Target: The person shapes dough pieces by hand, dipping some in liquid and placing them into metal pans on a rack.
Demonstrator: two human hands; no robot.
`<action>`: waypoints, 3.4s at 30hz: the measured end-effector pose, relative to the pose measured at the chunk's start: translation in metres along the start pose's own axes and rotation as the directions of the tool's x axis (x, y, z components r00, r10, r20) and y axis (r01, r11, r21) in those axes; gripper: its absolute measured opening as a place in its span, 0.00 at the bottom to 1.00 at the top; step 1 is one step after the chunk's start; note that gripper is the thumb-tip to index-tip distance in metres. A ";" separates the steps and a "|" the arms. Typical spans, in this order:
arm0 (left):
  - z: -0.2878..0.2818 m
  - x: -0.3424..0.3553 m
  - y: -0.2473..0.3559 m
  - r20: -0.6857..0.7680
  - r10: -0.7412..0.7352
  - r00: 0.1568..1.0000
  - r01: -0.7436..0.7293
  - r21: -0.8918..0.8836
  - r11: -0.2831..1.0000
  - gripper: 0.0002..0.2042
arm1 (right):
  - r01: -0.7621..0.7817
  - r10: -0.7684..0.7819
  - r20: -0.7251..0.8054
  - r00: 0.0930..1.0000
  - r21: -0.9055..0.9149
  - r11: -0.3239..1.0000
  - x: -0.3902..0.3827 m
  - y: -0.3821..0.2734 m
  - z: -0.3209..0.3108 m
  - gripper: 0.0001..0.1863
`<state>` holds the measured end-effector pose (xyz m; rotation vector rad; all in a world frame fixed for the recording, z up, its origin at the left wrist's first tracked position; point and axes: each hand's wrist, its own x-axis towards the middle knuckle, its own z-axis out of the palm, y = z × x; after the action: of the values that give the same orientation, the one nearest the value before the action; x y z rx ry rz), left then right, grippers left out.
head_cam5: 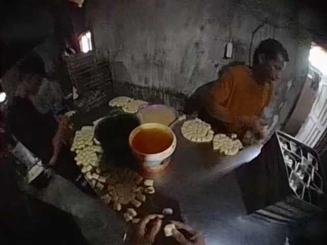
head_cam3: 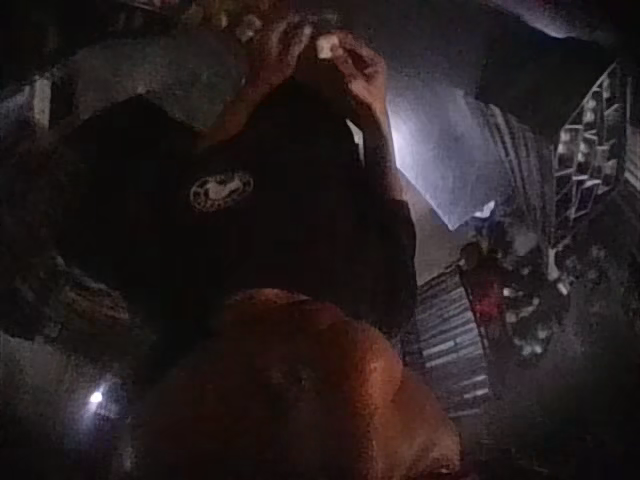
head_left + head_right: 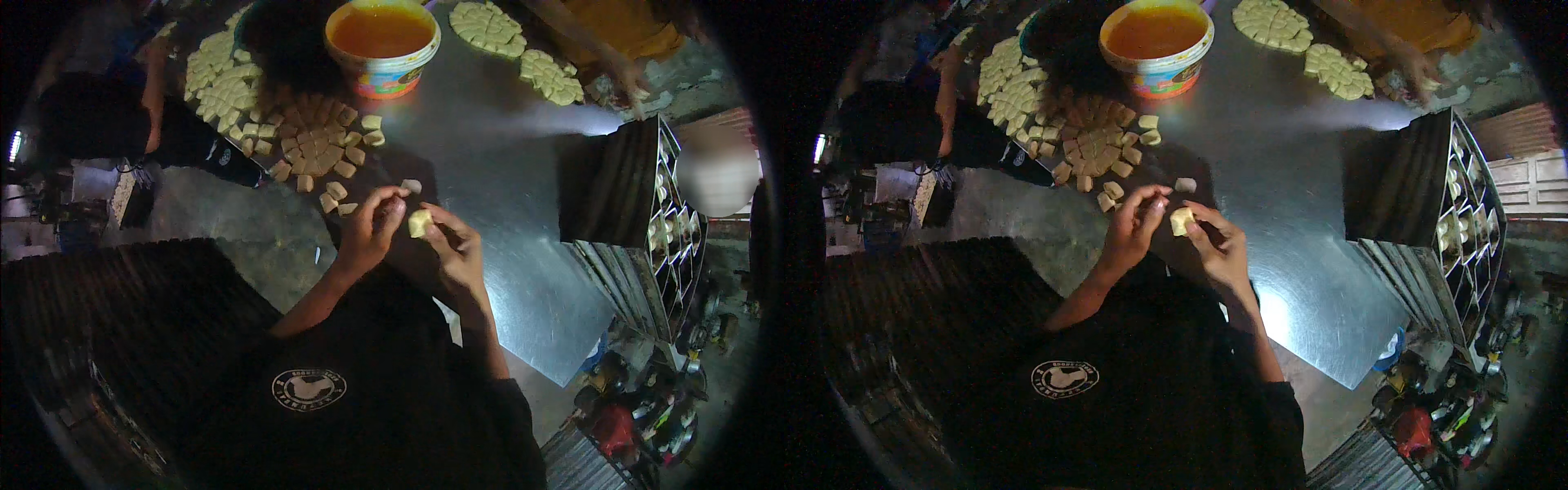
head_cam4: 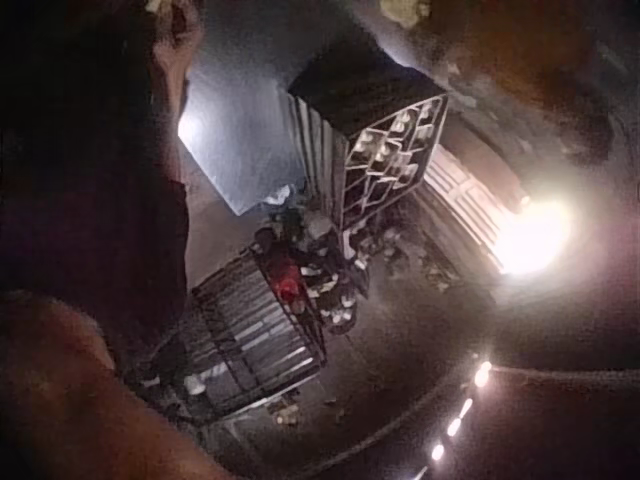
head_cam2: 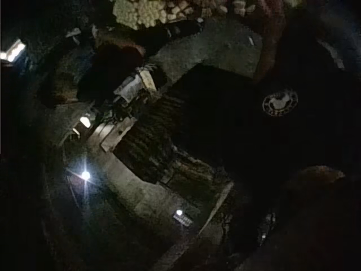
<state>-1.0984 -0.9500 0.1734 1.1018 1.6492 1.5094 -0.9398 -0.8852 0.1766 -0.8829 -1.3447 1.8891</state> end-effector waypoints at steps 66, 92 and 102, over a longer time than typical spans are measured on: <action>-0.230 0.133 0.052 0.018 -0.284 0.959 0.090 -0.966 0.243 0.21 | 0.108 -0.153 0.432 0.889 0.127 0.986 0.228 -0.100 0.253 0.14; 0.007 -0.002 0.140 -0.081 -0.051 0.995 0.018 -0.363 0.931 0.09 | 0.820 -0.748 0.512 0.423 -0.567 0.077 -0.023 -0.149 0.022 0.15; 0.032 -0.017 0.144 0.054 0.258 0.965 -0.213 -0.417 0.884 0.09 | 0.749 -0.672 0.440 0.595 -0.606 0.266 -0.042 -0.173 -0.015 0.08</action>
<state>-1.0394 -0.9518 0.3096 1.1506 1.0823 1.8122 -0.8826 -0.8659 0.3451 -0.3421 -2.1755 0.5860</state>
